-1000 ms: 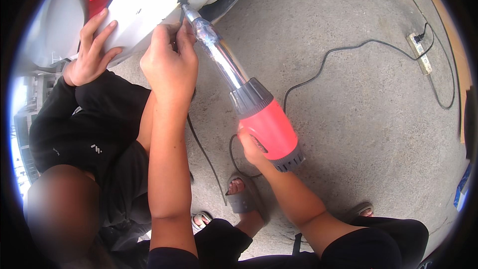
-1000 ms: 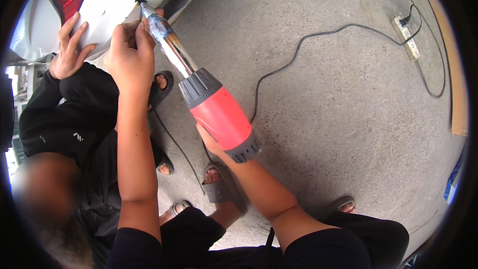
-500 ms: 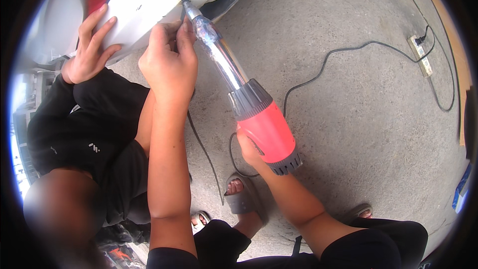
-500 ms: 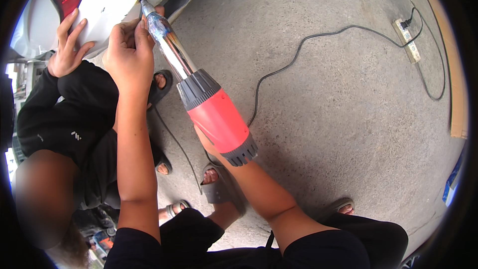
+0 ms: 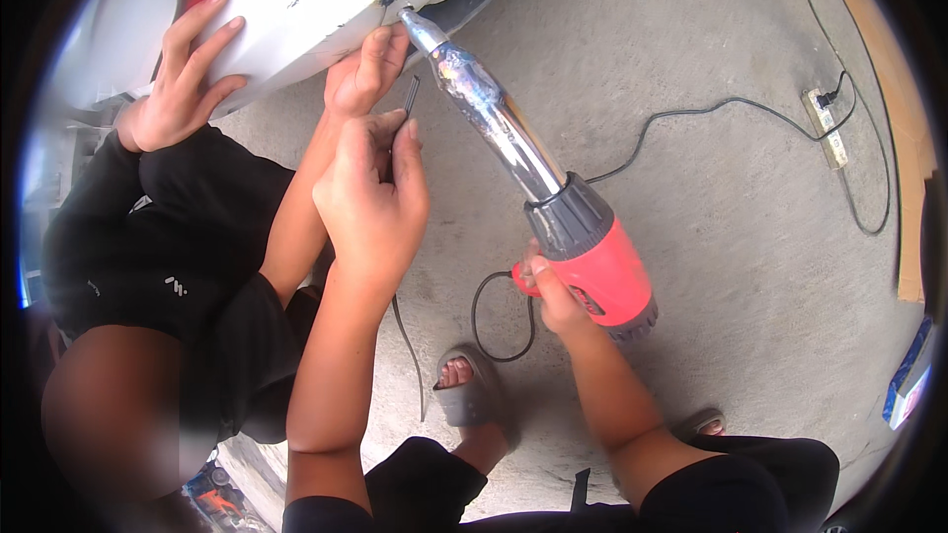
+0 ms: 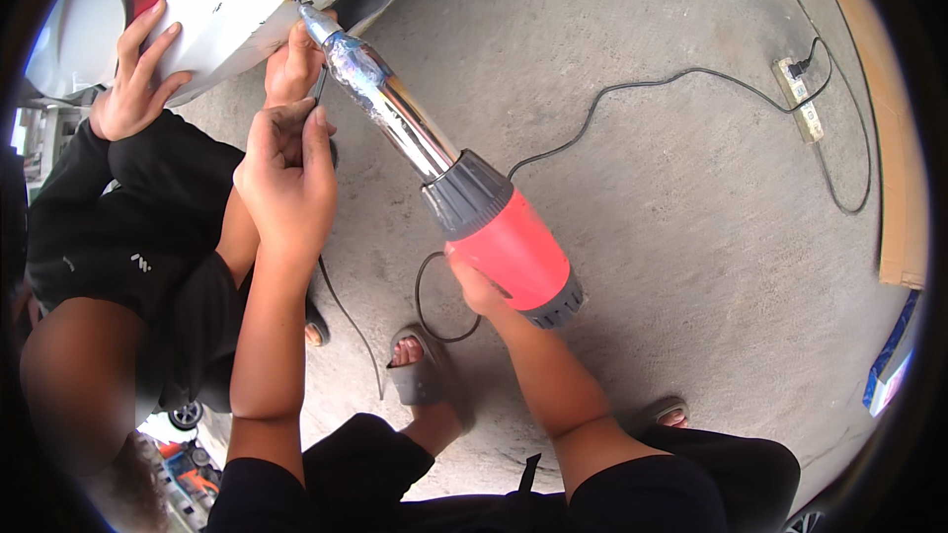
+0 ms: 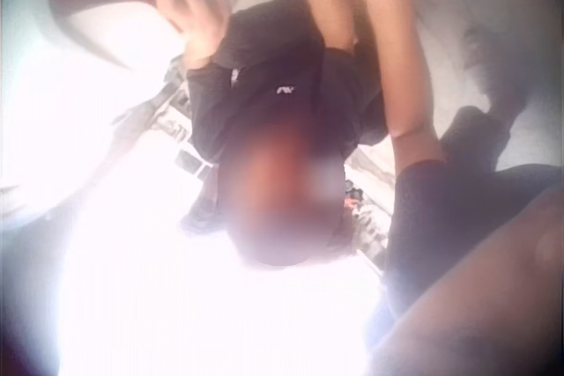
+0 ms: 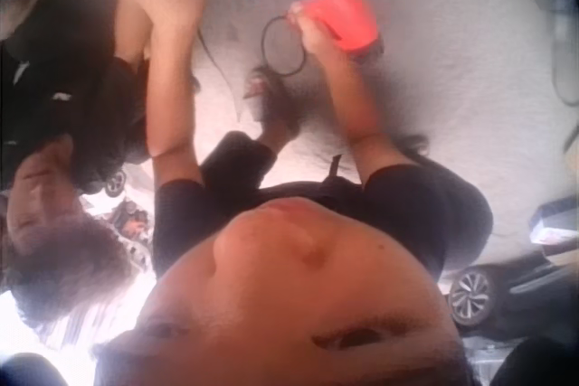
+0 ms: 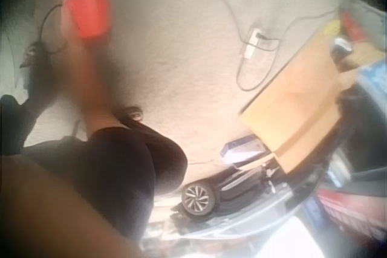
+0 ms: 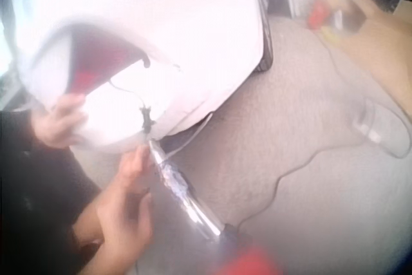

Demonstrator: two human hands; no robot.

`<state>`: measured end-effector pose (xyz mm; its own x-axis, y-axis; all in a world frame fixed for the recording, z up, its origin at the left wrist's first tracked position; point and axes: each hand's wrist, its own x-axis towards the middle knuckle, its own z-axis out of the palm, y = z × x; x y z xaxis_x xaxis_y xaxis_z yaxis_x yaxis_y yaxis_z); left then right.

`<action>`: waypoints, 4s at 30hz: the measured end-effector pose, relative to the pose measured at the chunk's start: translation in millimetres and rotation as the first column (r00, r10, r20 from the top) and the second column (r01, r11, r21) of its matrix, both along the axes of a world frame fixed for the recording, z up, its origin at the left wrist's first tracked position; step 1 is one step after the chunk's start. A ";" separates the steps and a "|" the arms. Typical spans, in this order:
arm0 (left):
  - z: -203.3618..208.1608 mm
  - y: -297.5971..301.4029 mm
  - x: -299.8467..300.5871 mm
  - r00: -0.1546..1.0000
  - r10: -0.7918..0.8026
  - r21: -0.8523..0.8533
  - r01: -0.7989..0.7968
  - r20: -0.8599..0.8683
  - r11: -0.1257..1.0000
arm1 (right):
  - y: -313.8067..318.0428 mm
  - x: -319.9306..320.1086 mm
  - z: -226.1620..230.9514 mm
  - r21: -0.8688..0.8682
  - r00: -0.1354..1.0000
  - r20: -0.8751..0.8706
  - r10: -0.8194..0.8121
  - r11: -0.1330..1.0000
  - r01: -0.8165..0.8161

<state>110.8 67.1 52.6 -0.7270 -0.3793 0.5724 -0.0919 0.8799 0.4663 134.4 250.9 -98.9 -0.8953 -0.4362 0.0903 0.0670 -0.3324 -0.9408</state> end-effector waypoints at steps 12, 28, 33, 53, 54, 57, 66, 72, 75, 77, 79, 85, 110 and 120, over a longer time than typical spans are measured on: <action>-96.8 47.8 70.8 0.644 -0.383 0.278 0.263 0.663 0.924 | 114.4 -193.0 12.3 -0.235 0.909 0.255 0.330 0.933 -0.272; -157.6 63.6 73.9 0.669 -0.500 0.345 0.364 0.550 0.865 | 43.6 -278.1 28.3 -0.163 0.750 0.221 0.624 0.782 -0.602; -166.4 69.3 77.2 0.686 -0.524 0.399 0.353 0.504 0.846 | 31.6 -286.1 24.6 -0.233 0.719 0.212 0.662 0.749 -0.620; -165.8 85.7 79.8 0.669 -0.539 0.450 0.326 0.512 0.832 | 39.4 -283.5 24.1 -0.177 0.778 0.188 0.599 0.800 -0.574; -166.1 85.9 80.2 0.662 -0.543 0.462 0.318 0.517 0.828 | 40.6 -282.9 24.4 -0.191 0.773 0.199 0.603 0.797 -0.573; -167.2 87.6 81.3 0.656 -0.565 0.483 0.329 0.501 0.811 | 43.6 -282.6 26.3 -0.199 0.757 0.182 0.627 0.778 -0.596; -166.1 98.4 80.1 0.666 -0.587 0.489 0.361 0.461 0.794 | 36.6 -288.7 22.9 -0.220 0.748 0.205 0.631 0.774 -0.593; -169.7 99.2 86.5 0.658 -0.598 0.537 0.330 0.459 0.776 | 42.7 -289.1 19.4 -0.251 0.727 0.205 0.655 0.753 -0.608; -170.8 104.2 87.6 0.658 -0.585 0.520 0.326 0.475 0.790 | 40.3 -291.0 17.7 -0.220 0.747 0.205 0.632 0.774 -0.594; -169.1 108.4 87.4 0.642 -0.582 0.492 0.343 0.499 0.800 | 37.3 -292.2 15.8 -0.216 0.745 0.226 0.628 0.778 -0.590; -165.5 110.9 87.7 0.635 -0.588 0.490 0.352 0.501 0.797 | 35.5 -292.8 13.7 -0.250 0.728 0.216 0.651 0.757 -0.603; -153.1 100.4 101.8 0.657 -0.602 0.547 0.327 0.454 0.770 | 37.9 -292.2 11.0 -0.271 0.720 0.182 0.670 0.738 -0.618; -180.2 49.3 170.0 0.689 -0.381 0.082 0.425 0.617 0.901 | 28.4 -289.3 -1.9 -0.365 0.671 0.194 0.716 0.687 -0.628; -185.8 61.4 186.3 0.674 -0.420 0.119 0.445 0.608 0.888 | 25.3 -282.6 -4.1 -0.378 0.676 0.173 0.716 0.682 -0.626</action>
